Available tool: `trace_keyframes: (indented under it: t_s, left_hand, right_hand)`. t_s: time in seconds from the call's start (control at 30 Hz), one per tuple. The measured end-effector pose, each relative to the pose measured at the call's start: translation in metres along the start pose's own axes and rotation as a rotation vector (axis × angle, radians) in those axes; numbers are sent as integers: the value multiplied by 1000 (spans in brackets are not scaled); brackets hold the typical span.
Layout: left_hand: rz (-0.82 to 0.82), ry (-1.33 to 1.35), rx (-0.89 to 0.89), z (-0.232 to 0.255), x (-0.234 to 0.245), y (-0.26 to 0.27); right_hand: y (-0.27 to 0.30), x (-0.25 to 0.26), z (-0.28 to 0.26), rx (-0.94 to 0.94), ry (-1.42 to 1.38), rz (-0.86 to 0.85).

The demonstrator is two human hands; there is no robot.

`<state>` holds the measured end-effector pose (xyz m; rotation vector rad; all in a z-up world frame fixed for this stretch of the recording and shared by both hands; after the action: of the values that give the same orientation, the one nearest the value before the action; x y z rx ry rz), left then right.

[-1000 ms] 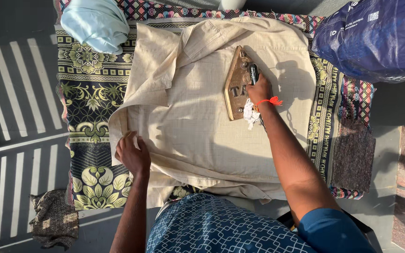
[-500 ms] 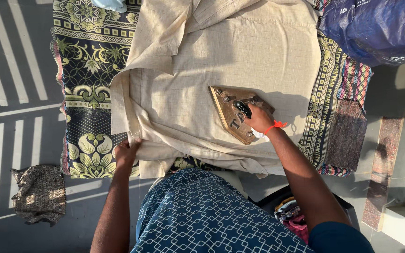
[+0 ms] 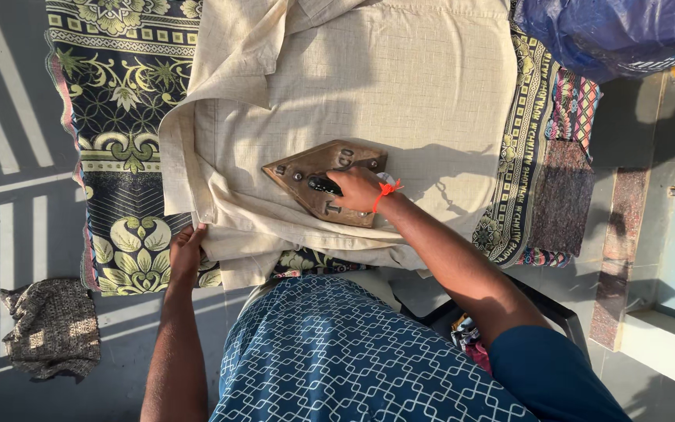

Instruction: The person irons a shirt by hand on a patterned cloth surface, smoothing the fabric and applying an iron to the sleeves, collar, and torso area.

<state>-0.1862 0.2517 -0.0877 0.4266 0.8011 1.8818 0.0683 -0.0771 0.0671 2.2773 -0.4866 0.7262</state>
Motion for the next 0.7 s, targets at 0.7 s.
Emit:
trace_keyframes:
  t_s: [0.7]
  left_hand:
    - [305, -680, 86, 18, 0, 5]
  right_hand:
    - [14, 3, 20, 82, 30, -32]
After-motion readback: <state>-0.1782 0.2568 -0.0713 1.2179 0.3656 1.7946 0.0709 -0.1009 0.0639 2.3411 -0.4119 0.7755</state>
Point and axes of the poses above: each hand's wrist, its own y-axis away from the middle knuckle, its own x-axis out of the back of the hand, z = x × y, the point moved 3 cm from there along -y, towards the middle knuckle, and after that the axes turned 10 degrees about -y, right-handed, at the moved point
